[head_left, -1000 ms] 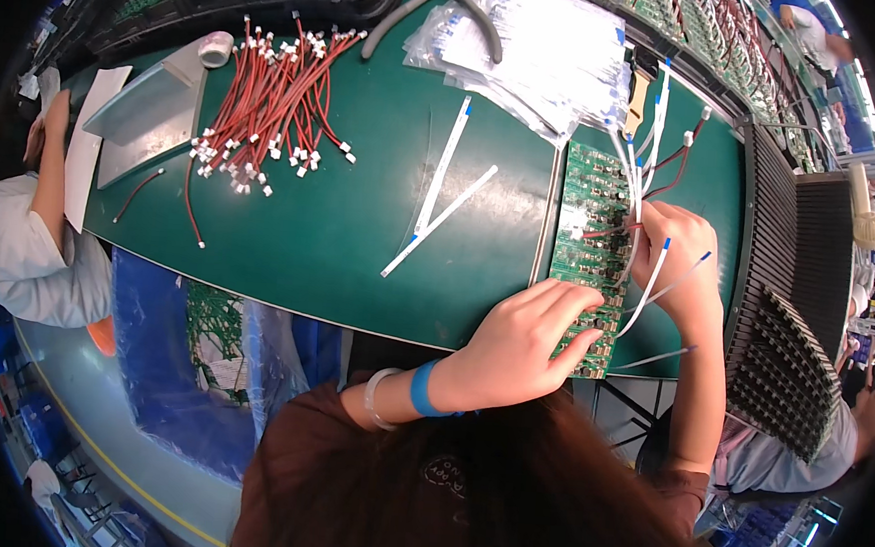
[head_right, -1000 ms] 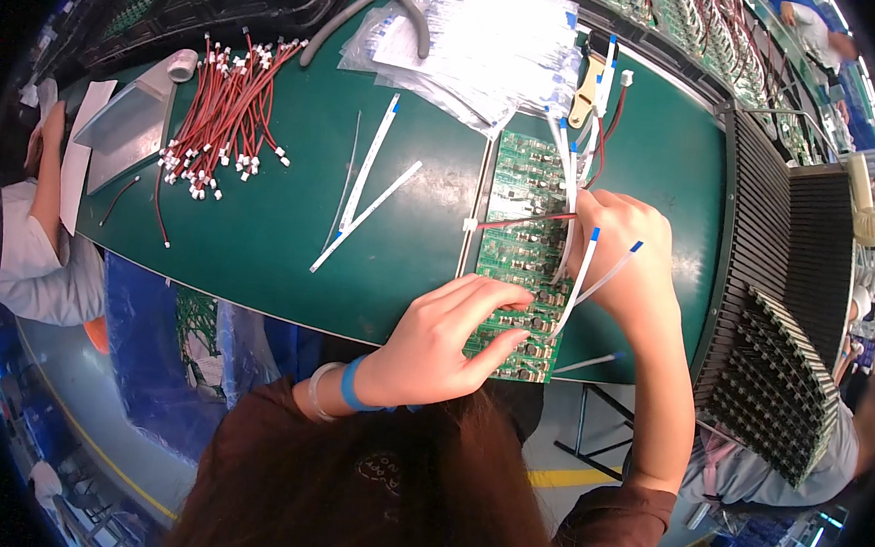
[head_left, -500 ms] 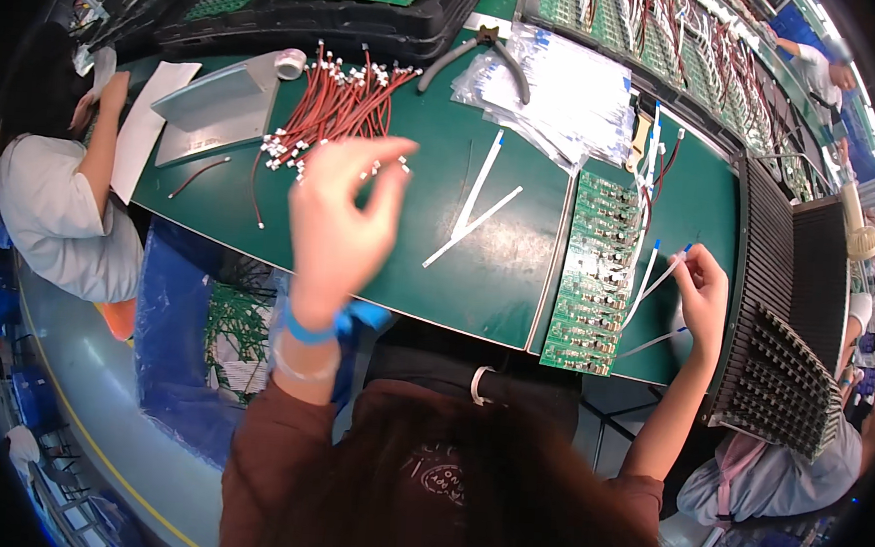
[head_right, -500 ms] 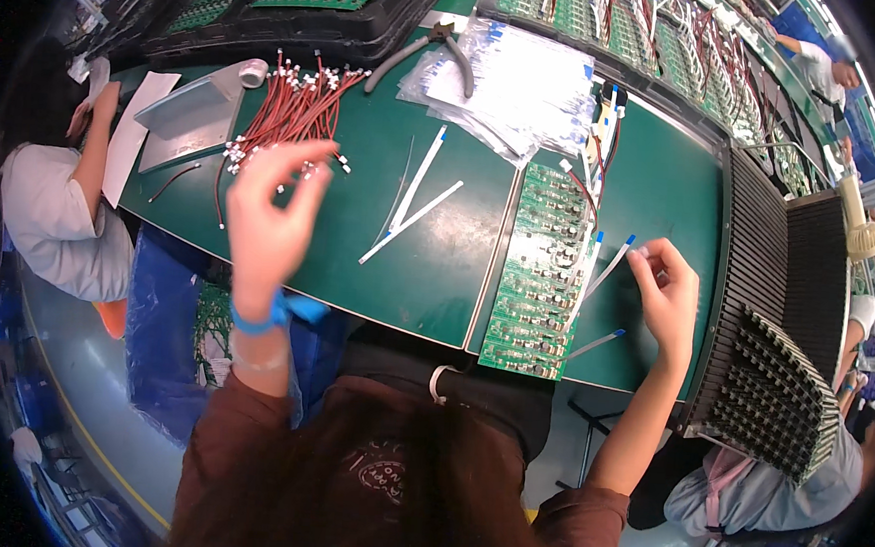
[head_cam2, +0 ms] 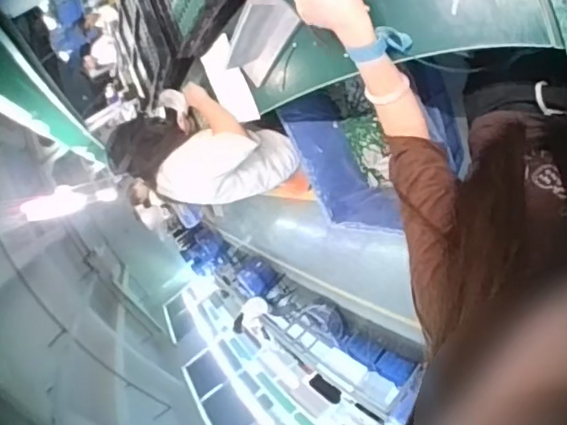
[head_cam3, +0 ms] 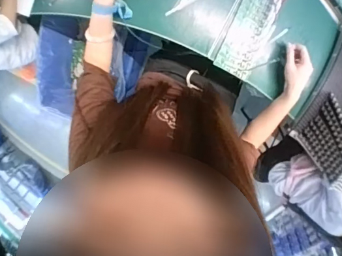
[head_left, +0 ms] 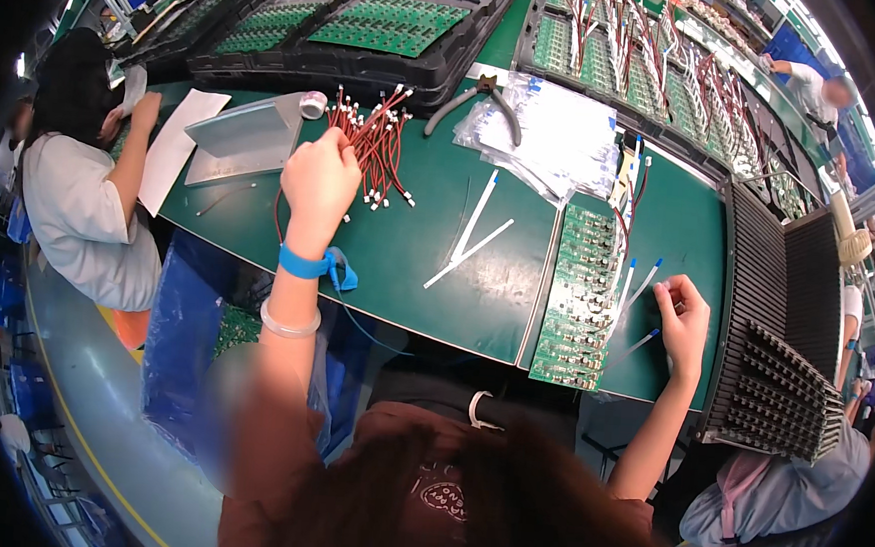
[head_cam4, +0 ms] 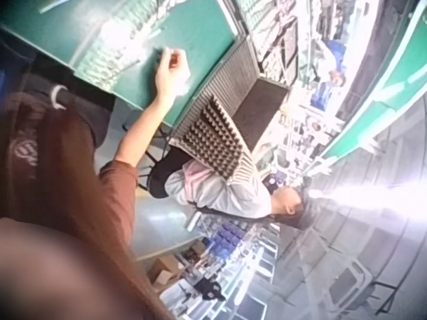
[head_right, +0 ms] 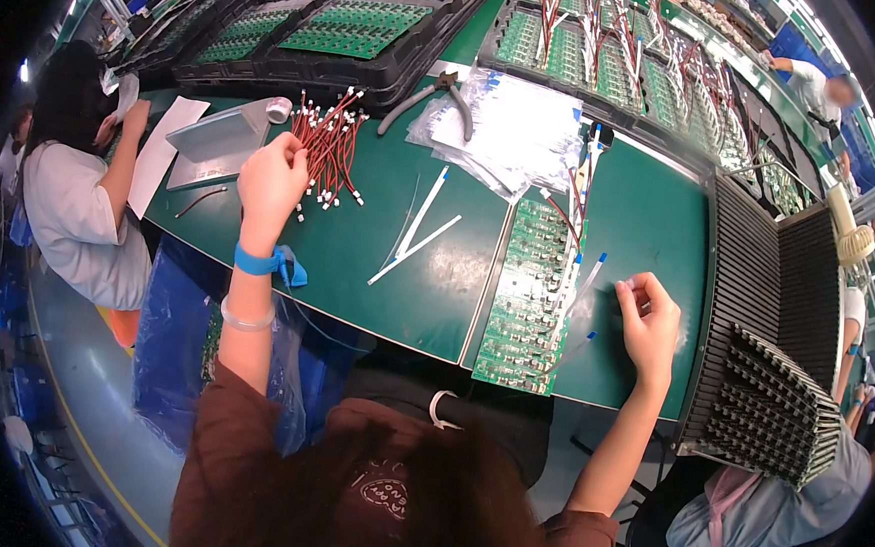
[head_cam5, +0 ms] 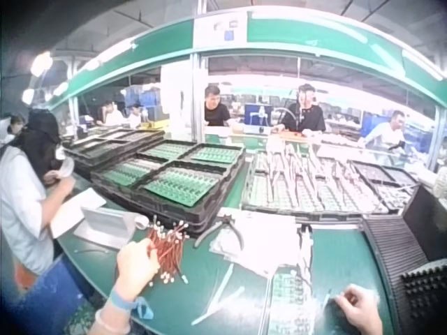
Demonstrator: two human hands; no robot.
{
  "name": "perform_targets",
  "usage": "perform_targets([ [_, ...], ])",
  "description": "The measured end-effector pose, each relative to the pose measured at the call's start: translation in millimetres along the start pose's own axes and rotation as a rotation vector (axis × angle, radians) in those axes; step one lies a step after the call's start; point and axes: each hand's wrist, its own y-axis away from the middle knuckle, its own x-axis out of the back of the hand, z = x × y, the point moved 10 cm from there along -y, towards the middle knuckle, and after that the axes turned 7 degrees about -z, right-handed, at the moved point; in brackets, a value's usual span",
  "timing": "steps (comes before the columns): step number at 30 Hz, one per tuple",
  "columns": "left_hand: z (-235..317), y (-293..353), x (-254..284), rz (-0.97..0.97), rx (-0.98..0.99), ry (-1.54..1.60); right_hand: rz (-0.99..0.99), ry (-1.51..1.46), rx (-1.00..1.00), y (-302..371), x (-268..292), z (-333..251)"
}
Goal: Connecting ribbon cables and wire harnesses to printed circuit boards at a factory assembly line.
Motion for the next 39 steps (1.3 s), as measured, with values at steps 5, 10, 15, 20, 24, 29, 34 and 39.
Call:
perform_targets([
  [5,-12,14,10,-0.027,-0.014,1.112,0.036,0.058,0.006,0,8,-3],
  [10,53,68,-16,-0.477,0.149,2.144,0.434,-0.279,0.198,19,55,-16],
  [15,118,124,-3,-0.809,0.044,2.208,0.086,-0.356,0.283,53,29,-125],
  [20,161,154,16,-0.940,-0.116,1.961,-0.295,-0.305,0.189,58,-33,-163],
  [24,178,165,21,-0.983,-0.206,1.834,-0.236,-0.401,0.215,61,-42,-150],
  [29,170,160,12,-0.895,-0.093,1.921,-0.190,-0.582,0.146,61,-44,-131],
  [34,169,157,24,-0.821,-0.225,1.578,-0.137,-0.437,0.217,60,-37,-139],
  [39,171,158,28,-0.815,-0.287,1.411,-0.160,-0.423,0.275,60,-38,-143],
])
